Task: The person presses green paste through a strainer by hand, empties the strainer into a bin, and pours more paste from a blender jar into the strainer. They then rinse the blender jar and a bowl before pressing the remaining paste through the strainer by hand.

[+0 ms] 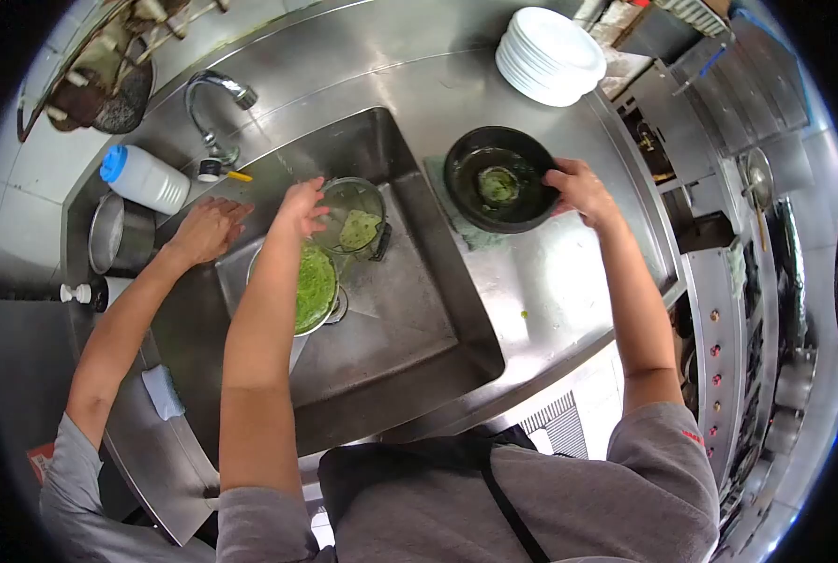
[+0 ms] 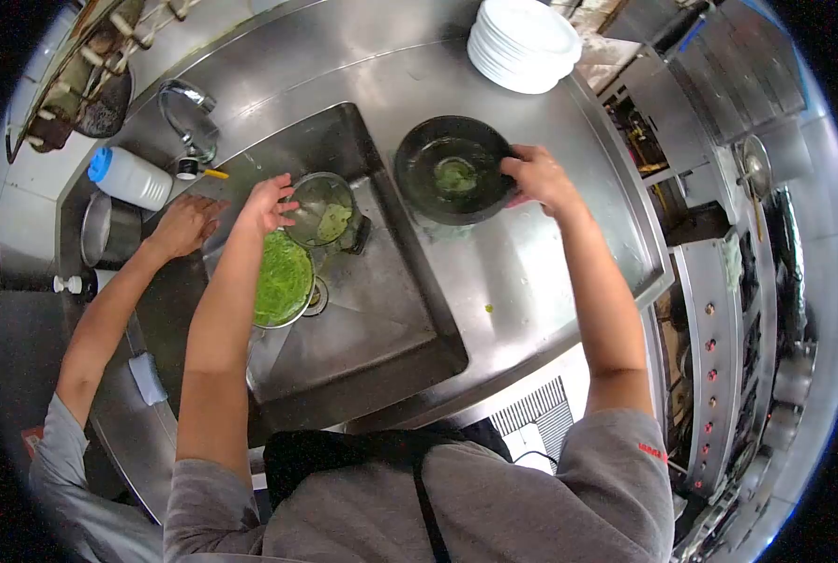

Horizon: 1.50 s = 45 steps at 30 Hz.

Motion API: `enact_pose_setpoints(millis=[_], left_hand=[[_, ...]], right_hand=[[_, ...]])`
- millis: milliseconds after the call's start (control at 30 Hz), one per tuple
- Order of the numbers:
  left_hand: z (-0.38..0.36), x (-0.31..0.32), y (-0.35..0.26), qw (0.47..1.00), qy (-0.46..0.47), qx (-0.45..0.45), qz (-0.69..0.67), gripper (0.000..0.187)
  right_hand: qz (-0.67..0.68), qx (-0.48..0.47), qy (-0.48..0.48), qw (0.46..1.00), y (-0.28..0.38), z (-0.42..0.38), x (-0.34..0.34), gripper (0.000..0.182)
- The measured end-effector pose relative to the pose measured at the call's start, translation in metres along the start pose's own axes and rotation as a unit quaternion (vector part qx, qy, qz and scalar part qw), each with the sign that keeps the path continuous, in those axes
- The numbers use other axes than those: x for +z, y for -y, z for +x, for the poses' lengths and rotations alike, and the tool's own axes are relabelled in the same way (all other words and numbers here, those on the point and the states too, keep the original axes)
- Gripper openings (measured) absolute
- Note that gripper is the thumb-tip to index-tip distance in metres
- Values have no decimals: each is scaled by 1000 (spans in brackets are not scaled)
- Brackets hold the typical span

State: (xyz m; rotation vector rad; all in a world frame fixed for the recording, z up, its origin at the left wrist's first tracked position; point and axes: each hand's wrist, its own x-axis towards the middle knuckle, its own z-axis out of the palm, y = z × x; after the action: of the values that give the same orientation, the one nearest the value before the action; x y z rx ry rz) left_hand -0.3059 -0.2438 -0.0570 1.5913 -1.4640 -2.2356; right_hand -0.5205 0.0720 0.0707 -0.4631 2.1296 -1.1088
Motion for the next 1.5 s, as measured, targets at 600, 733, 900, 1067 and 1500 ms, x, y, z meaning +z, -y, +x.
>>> enact_pose_setpoints(millis=[600,733,900,1067,1500], left_hand=[[-93,-30,177,997,-38,-58,36,48],[-64,-45,129,993,-10,-24,112,44],[-65,-36,67,910,195,105,351,38],[-94,-40,89,779,312,246,486,33],[-76,-237,299,853,-272,-79,438,63]], right_hand=[[-6,73,8,997,-105,-53,-62,33],[-346,-167,-169,907,-21,-21,-32,47],[-198,-354,135,904,55,77,114,48],[-557,-282,190,758,26,118,225,34],[306,463,163,816,-144,-68,413,93]])
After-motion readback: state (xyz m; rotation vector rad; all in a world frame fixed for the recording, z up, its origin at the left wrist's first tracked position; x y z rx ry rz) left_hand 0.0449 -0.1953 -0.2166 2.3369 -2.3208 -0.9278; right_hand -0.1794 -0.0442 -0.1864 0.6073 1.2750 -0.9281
